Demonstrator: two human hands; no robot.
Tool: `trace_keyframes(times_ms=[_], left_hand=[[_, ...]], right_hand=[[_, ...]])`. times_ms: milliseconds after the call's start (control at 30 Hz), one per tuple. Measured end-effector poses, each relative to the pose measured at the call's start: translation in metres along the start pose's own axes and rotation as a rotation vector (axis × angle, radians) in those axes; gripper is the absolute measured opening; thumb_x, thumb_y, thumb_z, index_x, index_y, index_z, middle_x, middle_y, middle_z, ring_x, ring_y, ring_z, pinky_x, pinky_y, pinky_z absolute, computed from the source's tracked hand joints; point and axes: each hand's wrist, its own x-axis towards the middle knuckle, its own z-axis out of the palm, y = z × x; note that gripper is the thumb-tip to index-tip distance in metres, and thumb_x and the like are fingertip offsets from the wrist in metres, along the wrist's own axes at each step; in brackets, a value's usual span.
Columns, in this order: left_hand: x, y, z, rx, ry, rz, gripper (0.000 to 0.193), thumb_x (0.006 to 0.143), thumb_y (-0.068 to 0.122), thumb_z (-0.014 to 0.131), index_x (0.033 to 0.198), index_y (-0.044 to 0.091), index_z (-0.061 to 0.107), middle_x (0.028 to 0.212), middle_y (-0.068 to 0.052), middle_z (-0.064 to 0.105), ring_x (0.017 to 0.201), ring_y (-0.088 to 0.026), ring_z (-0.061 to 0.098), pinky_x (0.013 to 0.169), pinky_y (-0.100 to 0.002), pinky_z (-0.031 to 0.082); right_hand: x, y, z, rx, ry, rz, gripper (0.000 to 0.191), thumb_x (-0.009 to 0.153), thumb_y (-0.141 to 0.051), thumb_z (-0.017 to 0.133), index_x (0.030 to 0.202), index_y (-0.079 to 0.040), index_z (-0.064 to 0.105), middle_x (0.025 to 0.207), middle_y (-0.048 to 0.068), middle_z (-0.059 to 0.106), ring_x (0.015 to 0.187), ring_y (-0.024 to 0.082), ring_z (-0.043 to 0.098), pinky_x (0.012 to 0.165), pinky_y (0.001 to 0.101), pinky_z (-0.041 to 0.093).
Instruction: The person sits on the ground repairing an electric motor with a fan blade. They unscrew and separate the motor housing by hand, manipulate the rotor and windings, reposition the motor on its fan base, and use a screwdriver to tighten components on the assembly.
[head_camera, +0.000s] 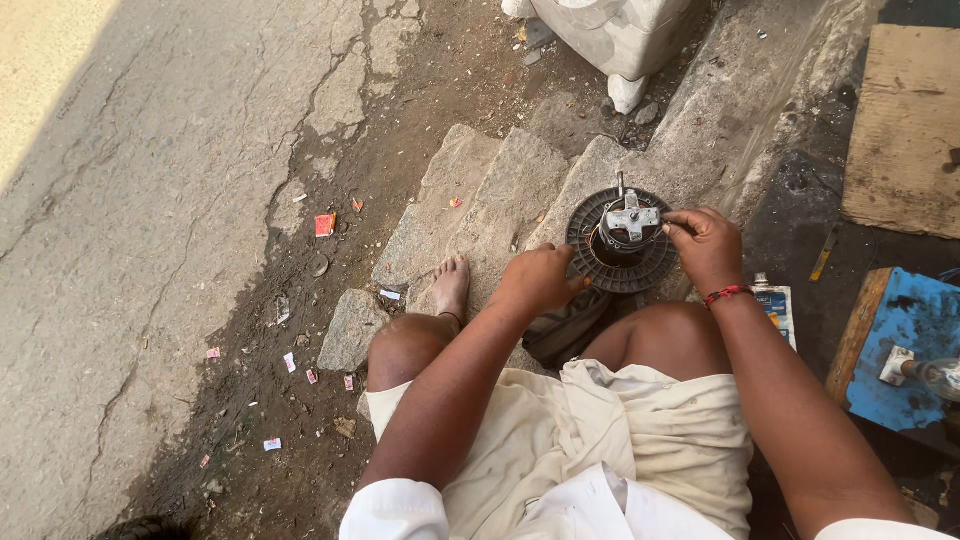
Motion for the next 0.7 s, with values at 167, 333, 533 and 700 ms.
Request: trace_keyframes(times_ms=[167, 333, 533, 700], left_hand=[[-0.001, -0.001, 0.002, 0.009, 0.01, 0.006, 0.057, 0.085, 0.052, 0.073, 0.118, 0.007, 0.067, 0.111, -0.019, 0.07, 0.101, -0.037, 0.071, 0.086, -0.047, 0.057], [-0.002, 0.0, 0.004, -0.002, 0.016, -0.001, 0.056, 0.086, 0.052, 0.073, 0.119, 0.007, 0.067, 0.112, -0.02, 0.07, 0.102, -0.038, 0.07, 0.086, -0.047, 0.057], [-0.002, 0.003, -0.001, 0.02, -0.017, -0.006, 0.058, 0.087, 0.053, 0.072, 0.122, 0.007, 0.066, 0.113, -0.019, 0.069, 0.103, -0.036, 0.07, 0.087, -0.046, 0.057], [-0.002, 0.005, -0.004, 0.035, -0.043, -0.024, 0.058, 0.088, 0.052, 0.072, 0.124, 0.007, 0.064, 0.115, -0.018, 0.069, 0.105, -0.035, 0.07, 0.088, -0.045, 0.057]], right_hand=[[-0.001, 0.001, 0.001, 0.006, -0.011, -0.003, 0.017, 0.09, -0.008, 0.079, 0.107, -0.006, 0.078, 0.102, 0.01, 0.074, 0.087, 0.019, 0.073, 0.077, 0.0318, 0.057], [0.001, -0.001, 0.0, -0.076, -0.036, -0.028, 0.017, 0.089, -0.009, 0.079, 0.106, -0.007, 0.079, 0.098, 0.011, 0.074, 0.086, 0.022, 0.072, 0.077, 0.0347, 0.056], [0.003, -0.009, -0.002, -0.1, -0.055, -0.041, 0.016, 0.089, -0.009, 0.078, 0.104, -0.007, 0.079, 0.098, 0.011, 0.074, 0.086, 0.023, 0.072, 0.077, 0.0353, 0.057], [0.002, -0.015, -0.005, -0.167, -0.074, -0.058, 0.015, 0.089, -0.01, 0.078, 0.103, -0.008, 0.079, 0.099, 0.01, 0.074, 0.088, 0.025, 0.072, 0.079, 0.0368, 0.057]])
